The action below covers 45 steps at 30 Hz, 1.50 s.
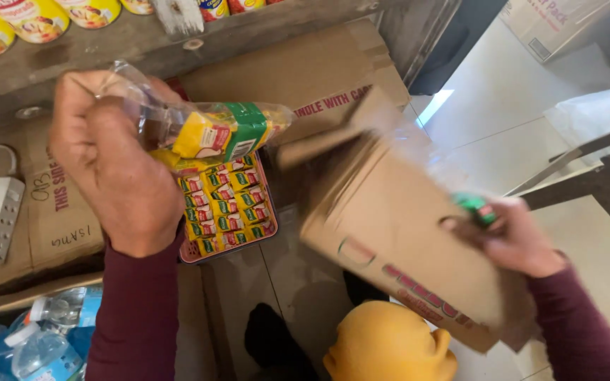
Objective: The person sorts and packs small yellow packets of food flavoring from a pink plastic basket into cardboard boxes by hand, then moves the boxes and baskets around on shelves.
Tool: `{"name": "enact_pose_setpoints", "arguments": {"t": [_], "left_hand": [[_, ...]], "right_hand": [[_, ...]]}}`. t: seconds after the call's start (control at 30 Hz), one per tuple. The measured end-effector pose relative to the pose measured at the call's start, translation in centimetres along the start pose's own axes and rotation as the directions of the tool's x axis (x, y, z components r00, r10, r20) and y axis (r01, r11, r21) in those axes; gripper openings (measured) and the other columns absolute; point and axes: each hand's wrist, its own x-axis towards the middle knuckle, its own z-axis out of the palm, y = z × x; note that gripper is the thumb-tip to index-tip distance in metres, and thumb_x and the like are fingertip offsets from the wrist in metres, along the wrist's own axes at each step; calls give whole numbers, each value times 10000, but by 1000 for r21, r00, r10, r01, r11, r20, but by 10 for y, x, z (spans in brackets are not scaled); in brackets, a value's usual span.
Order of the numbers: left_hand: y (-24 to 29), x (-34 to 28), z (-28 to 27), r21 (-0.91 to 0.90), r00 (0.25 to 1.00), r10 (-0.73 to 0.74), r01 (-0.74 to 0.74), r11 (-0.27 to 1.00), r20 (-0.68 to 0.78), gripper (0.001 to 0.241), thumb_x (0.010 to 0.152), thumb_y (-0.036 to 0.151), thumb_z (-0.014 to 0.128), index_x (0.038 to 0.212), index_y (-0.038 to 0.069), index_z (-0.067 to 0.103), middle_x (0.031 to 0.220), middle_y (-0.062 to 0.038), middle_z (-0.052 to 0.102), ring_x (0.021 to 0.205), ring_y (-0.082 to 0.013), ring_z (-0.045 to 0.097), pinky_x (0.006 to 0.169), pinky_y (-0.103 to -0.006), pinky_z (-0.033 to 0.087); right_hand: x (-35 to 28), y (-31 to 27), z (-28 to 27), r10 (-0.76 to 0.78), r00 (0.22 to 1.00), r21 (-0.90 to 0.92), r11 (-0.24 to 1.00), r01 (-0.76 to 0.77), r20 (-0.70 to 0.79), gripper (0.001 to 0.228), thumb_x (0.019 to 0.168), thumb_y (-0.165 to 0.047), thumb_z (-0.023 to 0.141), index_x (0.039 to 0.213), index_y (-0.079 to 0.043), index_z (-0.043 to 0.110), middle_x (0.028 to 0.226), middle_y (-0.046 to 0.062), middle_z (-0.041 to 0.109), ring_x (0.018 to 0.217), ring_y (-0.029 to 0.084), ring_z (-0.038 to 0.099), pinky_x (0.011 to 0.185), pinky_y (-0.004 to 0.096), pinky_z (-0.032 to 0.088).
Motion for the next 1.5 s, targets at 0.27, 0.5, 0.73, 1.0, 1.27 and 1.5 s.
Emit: {"name": "enact_pose_setpoints", "arguments": {"t": [0.27, 0.5, 0.73, 1.0, 1.27, 1.5], "left_hand": [[-39, 1, 3, 140, 999, -13, 8, 990, 36, 159, 1091, 26, 392, 1016, -20, 523, 914, -99, 658, 797, -122, 558, 754, -268, 488], [-62, 11, -15, -5, 983, -182, 182, 983, 27, 131, 1026, 11, 408, 1006, 17, 537, 962, -96, 654, 855, -146, 620, 834, -316, 575], [-73, 11, -40, -25, 983, -170, 169, 985, -70, 148, 1057, 22, 423, 982, 21, 551, 917, -76, 667, 802, -124, 605, 777, -295, 532], [-39, 17, -48, 172, 995, -32, 49, 984, -99, 184, 1088, 4, 459, 938, 4, 565, 848, -15, 599, 749, -58, 501, 681, -240, 427], [33, -1, -35, 280, 996, -53, 31, 959, 71, 153, 1051, 22, 469, 939, 13, 574, 835, 0, 597, 826, -55, 521, 736, -241, 454], [29, -72, 34, 425, 530, -583, 399, 812, 615, 157, 888, 157, 588, 775, 49, 580, 643, -83, 598, 574, -138, 583, 531, -329, 483]], "right_hand": [[14, -17, -65, 370, 917, 214, 917, -335, -147, 301, 877, -117, 818, 1085, 35, 661, 835, 98, 683, 748, 139, 570, 710, 356, 491], [-7, -56, -55, 163, 984, -220, 960, -174, -70, 671, 554, -316, 978, 1139, -88, 741, 829, 29, 764, 724, 137, 733, 709, 301, 588], [-15, -63, -45, -408, 878, -556, 682, 475, 249, 646, 455, -350, 874, 1020, -124, 659, 957, 36, 689, 908, 266, 694, 767, 395, 555], [36, -83, -12, -507, 788, -577, 546, 607, 350, 702, 485, -270, 834, 1141, -107, 648, 974, 58, 632, 903, 284, 626, 743, 433, 500], [92, -53, 1, -501, 839, -675, 545, 498, 214, 633, 509, -203, 801, 1116, -145, 630, 971, 47, 648, 947, 277, 638, 778, 435, 502], [132, -62, 17, -534, 819, -633, 563, 531, 212, 587, 561, -248, 819, 1101, -130, 621, 960, 49, 648, 932, 295, 639, 751, 441, 522]]}}
